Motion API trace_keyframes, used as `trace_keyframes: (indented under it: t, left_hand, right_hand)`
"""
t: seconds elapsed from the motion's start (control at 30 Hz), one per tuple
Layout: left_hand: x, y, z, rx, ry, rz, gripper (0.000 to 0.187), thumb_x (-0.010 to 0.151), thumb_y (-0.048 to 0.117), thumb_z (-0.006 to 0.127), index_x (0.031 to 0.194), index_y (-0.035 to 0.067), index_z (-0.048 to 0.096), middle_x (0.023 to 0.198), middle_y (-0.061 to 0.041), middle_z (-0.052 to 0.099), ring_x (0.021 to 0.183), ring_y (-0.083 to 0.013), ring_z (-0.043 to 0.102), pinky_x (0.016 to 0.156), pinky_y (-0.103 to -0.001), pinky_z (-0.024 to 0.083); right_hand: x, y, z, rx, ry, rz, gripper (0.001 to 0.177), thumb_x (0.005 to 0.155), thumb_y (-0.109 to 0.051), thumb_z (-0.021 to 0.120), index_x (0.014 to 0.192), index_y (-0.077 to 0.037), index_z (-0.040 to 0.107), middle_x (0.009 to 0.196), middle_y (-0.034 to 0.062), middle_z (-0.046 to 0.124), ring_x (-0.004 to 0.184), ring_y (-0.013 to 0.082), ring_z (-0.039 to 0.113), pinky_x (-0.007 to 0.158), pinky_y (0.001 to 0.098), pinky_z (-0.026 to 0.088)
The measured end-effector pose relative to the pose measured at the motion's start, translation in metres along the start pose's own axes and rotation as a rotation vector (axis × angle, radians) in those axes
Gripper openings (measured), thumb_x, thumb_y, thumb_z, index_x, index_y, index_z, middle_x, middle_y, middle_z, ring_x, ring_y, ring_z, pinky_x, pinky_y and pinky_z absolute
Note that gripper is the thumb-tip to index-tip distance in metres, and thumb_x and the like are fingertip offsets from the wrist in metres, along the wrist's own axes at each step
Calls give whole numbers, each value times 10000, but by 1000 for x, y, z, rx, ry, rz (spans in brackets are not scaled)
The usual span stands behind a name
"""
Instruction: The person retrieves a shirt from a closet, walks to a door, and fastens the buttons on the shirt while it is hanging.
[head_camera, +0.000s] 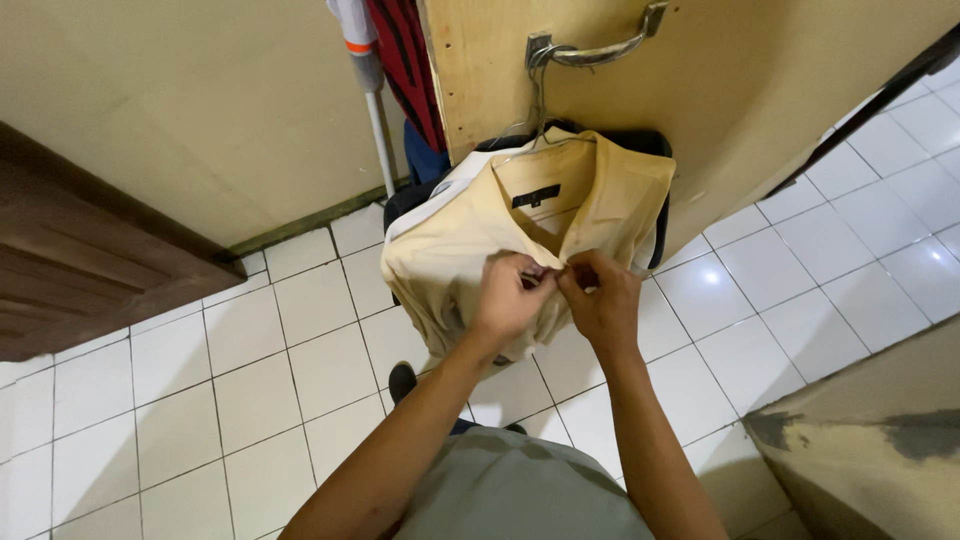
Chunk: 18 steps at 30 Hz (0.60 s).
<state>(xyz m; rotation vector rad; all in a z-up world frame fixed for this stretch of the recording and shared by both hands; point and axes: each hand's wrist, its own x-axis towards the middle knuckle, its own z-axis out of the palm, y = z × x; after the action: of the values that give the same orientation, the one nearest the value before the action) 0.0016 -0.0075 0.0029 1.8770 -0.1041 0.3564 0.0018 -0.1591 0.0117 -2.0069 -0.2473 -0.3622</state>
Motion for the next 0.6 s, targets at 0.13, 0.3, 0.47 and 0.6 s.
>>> trace_keyframes:
  t: [0.13, 0.3, 0.47, 0.6]
  left_hand:
    - [-3, 2, 6, 122, 91, 22, 184, 789, 106, 769, 777, -69, 715, 757, -221, 719, 686, -324, 698, 670, -376, 554]
    - [-5, 10, 5, 49, 94, -85, 222, 803, 150, 795, 798, -58, 718, 765, -221, 720, 692, -329, 715, 657, -382, 552]
    - [-7, 19, 6, 18, 79, -69, 152, 826, 98, 753, 845, -51, 733, 816, -218, 726, 707, -326, 720, 663, -382, 557]
    - [-12, 13, 11, 30, 103, -8, 121, 827, 58, 743, 857, -58, 723, 832, -217, 716, 689, -334, 702, 627, -393, 538]
  right_hand:
    - [6, 2, -2, -35, 35, -15, 125, 833, -65, 762, 917, 10, 708, 776, 107, 722, 681, 166, 692, 652, 301, 546]
    - [10, 11, 0, -27, 16, -17, 163, 790, -52, 752, 929, 13, 698, 751, 100, 698, 656, 162, 665, 623, 300, 523]
    - [9, 17, -1, 55, -11, -13, 140, 787, -38, 732, 913, 4, 686, 711, 67, 663, 625, 125, 607, 616, 276, 509]
    - [8, 25, -1, 68, -41, 26, 124, 775, -16, 730, 883, 6, 674, 654, 32, 615, 583, 94, 554, 582, 256, 471]
